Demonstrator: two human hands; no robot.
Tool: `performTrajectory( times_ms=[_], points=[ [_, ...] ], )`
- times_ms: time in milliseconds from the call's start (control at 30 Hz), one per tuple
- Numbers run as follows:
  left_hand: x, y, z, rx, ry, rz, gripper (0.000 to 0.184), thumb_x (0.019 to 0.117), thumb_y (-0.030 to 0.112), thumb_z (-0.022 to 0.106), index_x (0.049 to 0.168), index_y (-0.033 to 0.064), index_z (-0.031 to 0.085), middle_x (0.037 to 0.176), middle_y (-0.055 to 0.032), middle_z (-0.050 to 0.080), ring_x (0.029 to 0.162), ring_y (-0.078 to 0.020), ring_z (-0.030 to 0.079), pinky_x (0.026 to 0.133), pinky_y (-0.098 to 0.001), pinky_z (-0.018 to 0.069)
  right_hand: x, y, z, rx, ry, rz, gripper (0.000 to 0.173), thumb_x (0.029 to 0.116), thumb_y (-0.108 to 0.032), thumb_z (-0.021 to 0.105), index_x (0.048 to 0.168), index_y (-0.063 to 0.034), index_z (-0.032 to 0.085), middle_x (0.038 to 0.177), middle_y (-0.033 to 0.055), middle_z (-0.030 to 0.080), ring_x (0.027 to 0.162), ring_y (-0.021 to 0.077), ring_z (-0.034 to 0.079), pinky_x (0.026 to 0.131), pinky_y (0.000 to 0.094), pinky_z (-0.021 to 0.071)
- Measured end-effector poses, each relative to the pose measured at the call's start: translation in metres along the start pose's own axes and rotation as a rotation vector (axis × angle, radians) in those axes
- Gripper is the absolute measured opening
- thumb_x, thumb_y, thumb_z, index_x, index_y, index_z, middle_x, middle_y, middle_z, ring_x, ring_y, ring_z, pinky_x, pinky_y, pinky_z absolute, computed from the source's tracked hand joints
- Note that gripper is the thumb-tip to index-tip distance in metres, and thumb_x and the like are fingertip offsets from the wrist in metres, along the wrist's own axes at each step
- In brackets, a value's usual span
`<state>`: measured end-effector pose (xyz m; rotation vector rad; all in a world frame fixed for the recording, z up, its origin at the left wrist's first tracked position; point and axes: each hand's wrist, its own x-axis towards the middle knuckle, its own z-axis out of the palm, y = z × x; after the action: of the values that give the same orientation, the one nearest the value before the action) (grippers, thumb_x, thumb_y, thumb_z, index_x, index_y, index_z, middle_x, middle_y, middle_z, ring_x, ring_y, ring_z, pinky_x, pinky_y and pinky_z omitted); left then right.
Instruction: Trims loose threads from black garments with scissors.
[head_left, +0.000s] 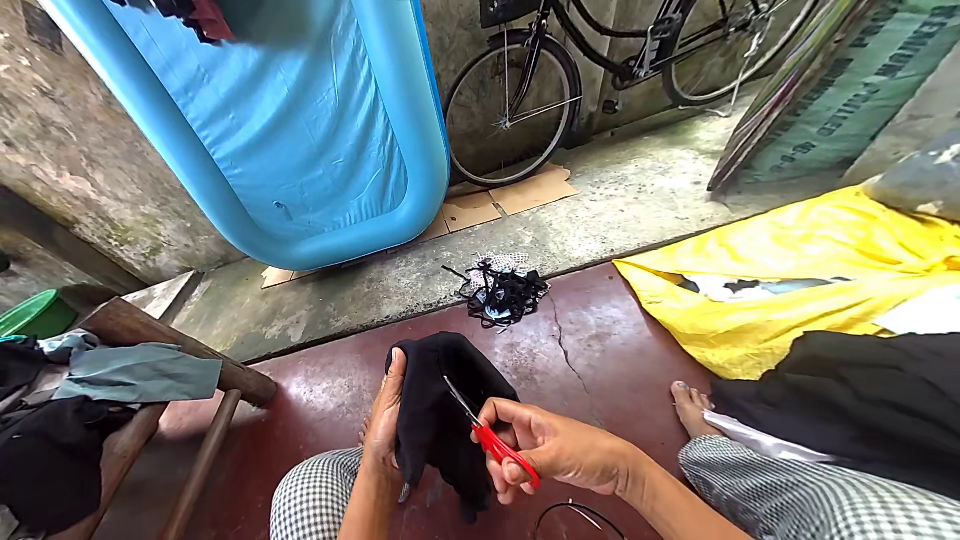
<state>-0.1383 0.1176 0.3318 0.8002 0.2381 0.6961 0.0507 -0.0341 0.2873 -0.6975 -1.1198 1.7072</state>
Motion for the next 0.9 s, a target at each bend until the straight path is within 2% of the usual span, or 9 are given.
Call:
performTrajectory(
  times_ms=[333,467,633,733,900],
  points=[
    [-0.0033,0.0039,0.0009,-0.093,-0.057,-0.015,0.048,0.1082,0.046,0.040,0.124,0.0111,0.068,0.116,-0.0122,0.072,0.110,-0.0180,0.069,0.097,-0.0381,0.0565,0.0052,-0.0010,0.0018,0.011,-0.010,-0.034,0.040,0.0925,-0.013,0.073,0.128,-0.0125,0.053,0.092,0.0108,0.070,0.081,0.0192,0.072,0.076,0.0349,0.0614],
    [-0.0028,0.0032,0.0003,-0.127,-0.107,-0.021,0.048,0.1077,0.047,0.041,0.125,0.0114,0.068,0.117,-0.0118,0.071,0.111,-0.0176,0.068,0.097,-0.0376,0.0564,0.0056,-0.0011,0.0019,0.032,-0.002,-0.033,0.040,0.0917,-0.013,0.074,0.127,-0.0126,0.054,0.090,0.0099,0.069,0.080,0.0194,0.071,0.078,0.0375,0.0621],
    [-0.0019,0.0023,-0.0033,-0.146,-0.132,-0.019,0.051,0.1084,0.048,0.037,0.129,0.0112,0.066,0.121,-0.0122,0.070,0.115,-0.0179,0.067,0.100,-0.0384,0.0546,0.0051,-0.0066,0.0057,0.039,0.019,-0.041,0.038,0.0914,-0.012,0.075,0.124,-0.0124,0.055,0.089,0.0086,0.068,0.073,0.0167,0.071,0.069,0.0335,0.0627],
    [-0.0020,0.0021,-0.0025,-0.165,-0.148,-0.026,0.051,0.1085,0.048,0.037,0.130,0.0103,0.065,0.122,-0.0126,0.070,0.116,-0.0184,0.066,0.101,-0.0385,0.0542,0.0060,-0.0059,0.0061,0.045,0.003,-0.041,0.039,0.0921,-0.013,0.074,0.125,-0.0123,0.055,0.089,0.0100,0.069,0.075,0.0178,0.072,0.071,0.0333,0.0623],
    [-0.0036,0.0012,0.0050,-0.165,-0.132,-0.072,0.052,0.1065,0.051,0.041,0.126,0.0115,0.067,0.117,-0.0125,0.071,0.111,-0.0190,0.068,0.096,-0.0389,0.0566,0.0106,-0.0005,0.0067,0.063,-0.010,-0.057,0.040,0.0936,-0.014,0.072,0.129,-0.0134,0.053,0.091,0.0096,0.068,0.080,0.0200,0.072,0.077,0.0387,0.0626]
  ],
)
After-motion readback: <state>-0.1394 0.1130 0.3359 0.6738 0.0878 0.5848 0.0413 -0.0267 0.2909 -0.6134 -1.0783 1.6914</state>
